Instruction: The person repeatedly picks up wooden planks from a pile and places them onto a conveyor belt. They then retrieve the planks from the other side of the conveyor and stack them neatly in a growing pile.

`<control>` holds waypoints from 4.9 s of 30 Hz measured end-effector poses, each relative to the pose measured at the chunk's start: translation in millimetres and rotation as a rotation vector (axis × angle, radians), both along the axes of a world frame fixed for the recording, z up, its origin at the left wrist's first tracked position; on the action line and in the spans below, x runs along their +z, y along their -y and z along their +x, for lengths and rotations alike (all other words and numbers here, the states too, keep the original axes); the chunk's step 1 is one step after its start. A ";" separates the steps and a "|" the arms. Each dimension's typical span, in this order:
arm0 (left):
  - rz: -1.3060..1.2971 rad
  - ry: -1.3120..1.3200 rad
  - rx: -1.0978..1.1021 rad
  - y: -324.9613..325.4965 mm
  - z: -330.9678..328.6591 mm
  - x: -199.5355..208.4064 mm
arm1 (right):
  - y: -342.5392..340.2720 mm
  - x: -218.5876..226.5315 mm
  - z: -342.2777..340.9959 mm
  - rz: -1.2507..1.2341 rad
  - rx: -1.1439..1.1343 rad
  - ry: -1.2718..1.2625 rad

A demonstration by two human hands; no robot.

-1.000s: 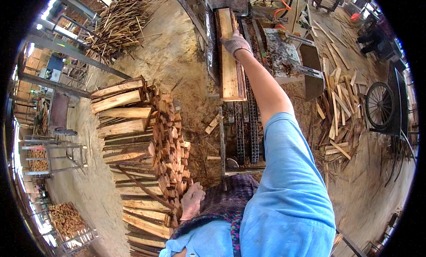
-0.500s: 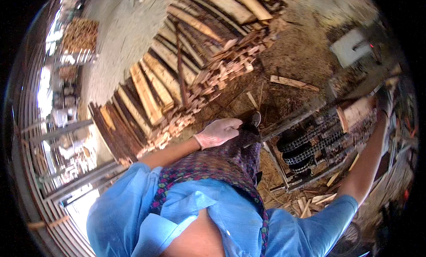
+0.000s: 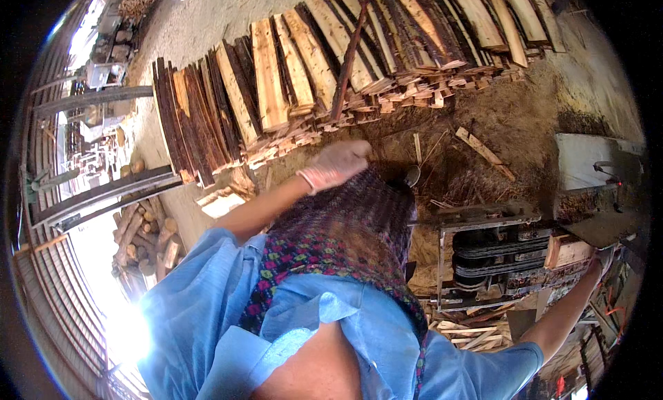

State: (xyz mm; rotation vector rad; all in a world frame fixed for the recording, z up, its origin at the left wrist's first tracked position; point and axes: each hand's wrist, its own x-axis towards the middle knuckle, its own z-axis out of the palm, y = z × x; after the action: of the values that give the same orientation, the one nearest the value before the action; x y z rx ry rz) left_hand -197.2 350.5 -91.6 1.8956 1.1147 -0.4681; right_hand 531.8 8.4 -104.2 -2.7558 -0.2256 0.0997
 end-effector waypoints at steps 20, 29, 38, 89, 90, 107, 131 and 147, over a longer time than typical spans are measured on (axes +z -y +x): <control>0.422 -0.572 0.356 -238.9 -184.5 -38.2 | -62.9 59.6 -387.3 0.504 -0.045 0.128; 0.031 -0.448 0.517 -319.8 -210.3 -105.4 | -142.5 -0.1 -638.2 0.631 -0.015 -0.300; -0.282 0.018 0.891 -304.9 -212.4 -91.6 | -211.8 -20.1 -693.7 0.523 0.216 -0.552; -0.910 1.112 0.118 7.4 45.4 80.1 | -191.4 87.7 -599.4 1.320 0.487 -1.030; -0.944 1.113 0.119 12.4 51.0 84.3 | -184.9 96.0 -597.5 1.319 0.480 -1.010; -1.158 0.747 -0.431 123.8 141.6 100.3 | -38.4 109.1 -594.2 1.312 -0.080 -0.592; -0.450 0.190 0.784 -47.7 -72.3 -4.7 | -25.4 30.5 -101.5 0.374 -0.090 -0.249; -0.455 0.215 0.324 -11.0 -14.9 -8.0 | -29.8 32.7 -115.6 0.213 -0.177 -0.218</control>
State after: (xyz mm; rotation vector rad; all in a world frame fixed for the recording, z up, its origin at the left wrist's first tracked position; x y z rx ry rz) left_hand -212.1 361.5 -99.6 1.3083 1.0422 -0.2943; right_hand 416.2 38.2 -71.5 -2.5155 0.0630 0.3078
